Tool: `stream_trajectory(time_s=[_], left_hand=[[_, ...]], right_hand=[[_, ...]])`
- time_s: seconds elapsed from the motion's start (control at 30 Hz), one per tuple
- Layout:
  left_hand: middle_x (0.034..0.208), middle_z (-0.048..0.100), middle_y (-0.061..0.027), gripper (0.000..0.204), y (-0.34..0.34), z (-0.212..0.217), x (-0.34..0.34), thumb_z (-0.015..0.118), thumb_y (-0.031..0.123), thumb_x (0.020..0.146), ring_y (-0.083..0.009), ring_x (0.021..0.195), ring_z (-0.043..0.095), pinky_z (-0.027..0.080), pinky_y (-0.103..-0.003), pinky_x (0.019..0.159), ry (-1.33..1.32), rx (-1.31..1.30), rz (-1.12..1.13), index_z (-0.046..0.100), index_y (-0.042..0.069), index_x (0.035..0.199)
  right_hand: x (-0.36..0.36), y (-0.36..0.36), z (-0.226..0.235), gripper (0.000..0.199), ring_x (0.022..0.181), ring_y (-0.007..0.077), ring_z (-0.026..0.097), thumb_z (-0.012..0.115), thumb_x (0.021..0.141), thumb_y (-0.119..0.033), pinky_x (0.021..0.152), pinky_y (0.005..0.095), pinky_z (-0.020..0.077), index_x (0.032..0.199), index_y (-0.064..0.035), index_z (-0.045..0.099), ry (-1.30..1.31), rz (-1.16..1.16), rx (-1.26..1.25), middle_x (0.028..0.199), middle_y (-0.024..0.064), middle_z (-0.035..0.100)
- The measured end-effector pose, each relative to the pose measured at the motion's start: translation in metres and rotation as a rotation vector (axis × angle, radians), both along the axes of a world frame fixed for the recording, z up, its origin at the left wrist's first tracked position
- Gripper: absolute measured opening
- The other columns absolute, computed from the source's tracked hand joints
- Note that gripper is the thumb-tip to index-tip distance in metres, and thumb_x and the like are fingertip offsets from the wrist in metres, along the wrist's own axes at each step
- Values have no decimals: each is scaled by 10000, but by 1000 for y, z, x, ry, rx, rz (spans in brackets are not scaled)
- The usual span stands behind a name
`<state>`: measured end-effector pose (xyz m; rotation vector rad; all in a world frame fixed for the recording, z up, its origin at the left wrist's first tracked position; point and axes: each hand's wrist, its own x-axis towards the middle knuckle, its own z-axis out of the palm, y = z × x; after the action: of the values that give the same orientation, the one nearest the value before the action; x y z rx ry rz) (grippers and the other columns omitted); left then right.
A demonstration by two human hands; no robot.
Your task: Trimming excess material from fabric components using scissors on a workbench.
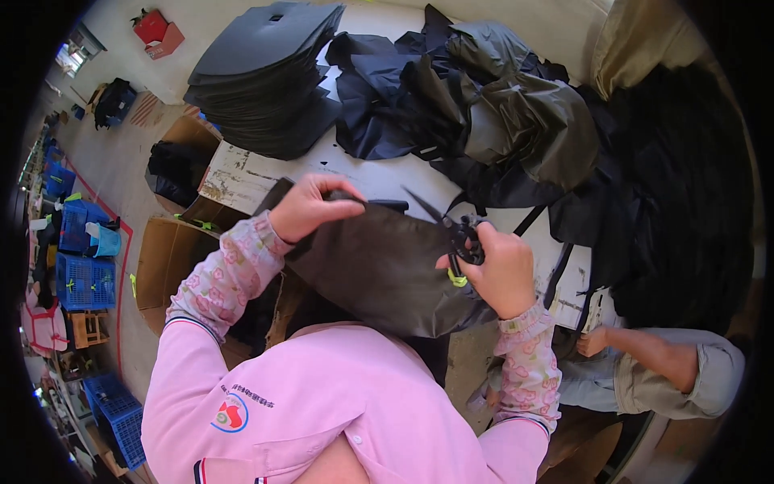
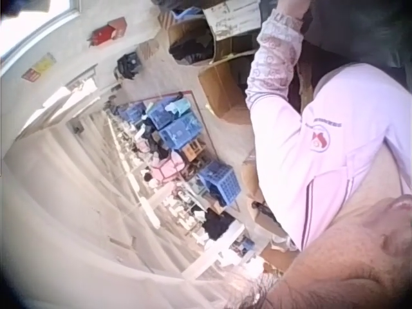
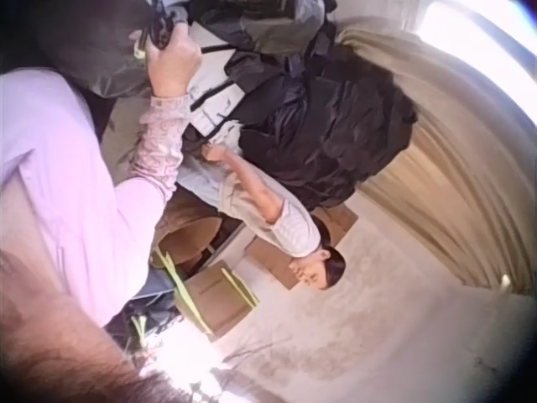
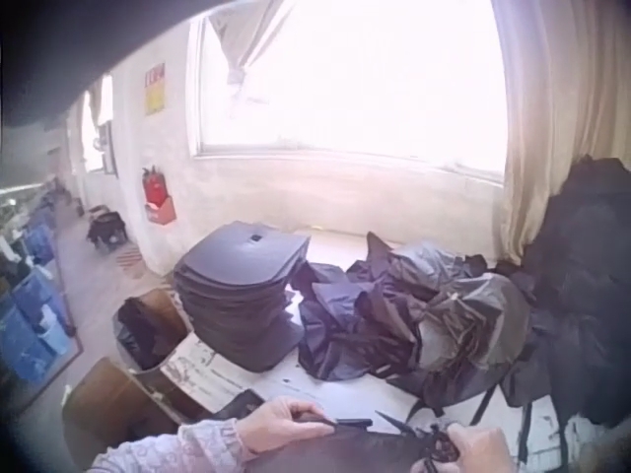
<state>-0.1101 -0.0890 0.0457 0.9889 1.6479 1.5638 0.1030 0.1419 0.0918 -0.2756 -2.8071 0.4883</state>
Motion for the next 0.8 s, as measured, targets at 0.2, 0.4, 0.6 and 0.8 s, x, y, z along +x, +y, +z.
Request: stream_trajectory(time_s=[0.2, 0.4, 0.6, 0.8], left_hand=[[1298, 536, -154, 531, 16, 15, -85, 786, 201, 732, -346, 1172, 515, 418, -425, 986, 1285, -221, 649, 594, 137, 1223], [1407, 441, -149, 568, 17, -8, 71, 786, 265, 754, -354, 1384, 336, 243, -544, 1137, 1133, -30, -482, 566, 137, 1262], [1384, 449, -141, 562, 35, -48, 77, 780, 237, 733, -347, 1366, 345, 248, -539, 1140, 1049, -105, -346, 569, 140, 1244], [1041, 615, -82, 252, 41, -60, 69, 736, 146, 754, -285, 1069, 578, 435, -435, 955, 1001, -70, -395, 650, 68, 978]], right_hand=[[40, 18, -6, 459, 510, 266, 481, 865, 701, -315, 514, 338, 405, 771, -29, 514, 62, -259, -282, 601, 98, 540], [85, 16, -71, 467, 561, 243, 480, 866, 710, -298, 553, 339, 428, 803, -19, 503, -7, -293, -547, 660, 104, 547], [77, -21, -88, 442, 654, 300, 583, 862, 713, -235, 631, 368, 478, 890, -28, 514, -79, -262, -646, 728, 117, 587], [49, -48, -107, 446, 796, 368, 591, 836, 686, -144, 699, 437, 469, 985, -51, 518, 43, -122, -462, 860, 131, 629]])
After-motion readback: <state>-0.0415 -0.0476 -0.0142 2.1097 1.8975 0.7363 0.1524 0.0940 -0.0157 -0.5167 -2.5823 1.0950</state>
